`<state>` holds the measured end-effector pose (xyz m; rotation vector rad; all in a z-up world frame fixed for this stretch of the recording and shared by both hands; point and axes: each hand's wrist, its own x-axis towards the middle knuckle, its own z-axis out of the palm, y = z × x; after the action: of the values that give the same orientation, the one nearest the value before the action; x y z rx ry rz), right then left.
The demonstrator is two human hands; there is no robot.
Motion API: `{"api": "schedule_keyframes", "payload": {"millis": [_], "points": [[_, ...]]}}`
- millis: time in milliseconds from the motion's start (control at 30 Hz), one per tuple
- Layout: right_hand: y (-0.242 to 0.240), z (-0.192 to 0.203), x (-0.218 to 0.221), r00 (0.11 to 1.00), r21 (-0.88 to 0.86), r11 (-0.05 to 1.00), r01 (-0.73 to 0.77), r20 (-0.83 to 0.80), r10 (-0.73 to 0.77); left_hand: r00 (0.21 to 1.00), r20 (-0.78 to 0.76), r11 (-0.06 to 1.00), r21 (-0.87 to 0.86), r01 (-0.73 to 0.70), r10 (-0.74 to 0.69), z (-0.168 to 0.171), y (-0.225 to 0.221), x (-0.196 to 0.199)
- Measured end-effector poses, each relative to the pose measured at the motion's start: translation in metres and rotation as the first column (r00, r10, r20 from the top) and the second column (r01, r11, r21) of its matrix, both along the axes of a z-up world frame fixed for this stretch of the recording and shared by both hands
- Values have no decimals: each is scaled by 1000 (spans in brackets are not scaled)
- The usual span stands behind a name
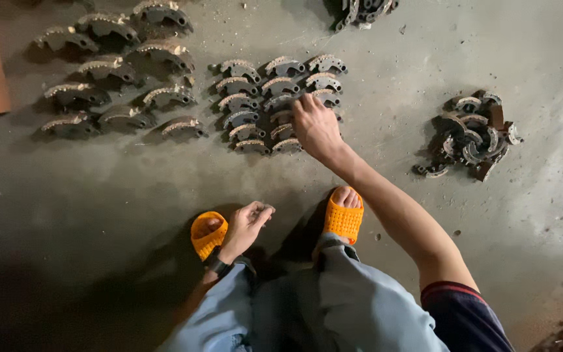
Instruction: The person sorts a large pile of motorcycle brake shoes on the floor by picking them up by hand and arranging them into smaller grouped piles.
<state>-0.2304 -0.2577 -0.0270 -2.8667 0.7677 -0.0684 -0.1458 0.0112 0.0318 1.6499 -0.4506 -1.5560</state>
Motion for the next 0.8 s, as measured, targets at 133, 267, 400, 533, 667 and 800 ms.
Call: {"api": "schedule_keyframes", "payload": {"millis": [133,267,400,533,667,800], "points": [[1,-14,3,996,-85,993,-86,-22,85,1000,8,1000,9,14,-14,9,-16,-4],[-6,26,-9,984,-155,972,-177,-49,172,1000,15,1000,1,20,-20,-3,-5,-5],[-49,47,-59,960,152,978,140,220,-171,999,-27,997,66,-44,45,-8,2,-3],[-114,4,-138,940,16,956,293,175,-292,1000,4,995,98,-23,23,-6,-5,4],[-112,18,-131,919,64,917,393,-66,-389,1000,6,994,105,-15,14,-10,-11,-1],[-95,40,-76,944,35,981,189,270,-192,999,-8,994,97,-51,52,-11,-11,-2]]}}
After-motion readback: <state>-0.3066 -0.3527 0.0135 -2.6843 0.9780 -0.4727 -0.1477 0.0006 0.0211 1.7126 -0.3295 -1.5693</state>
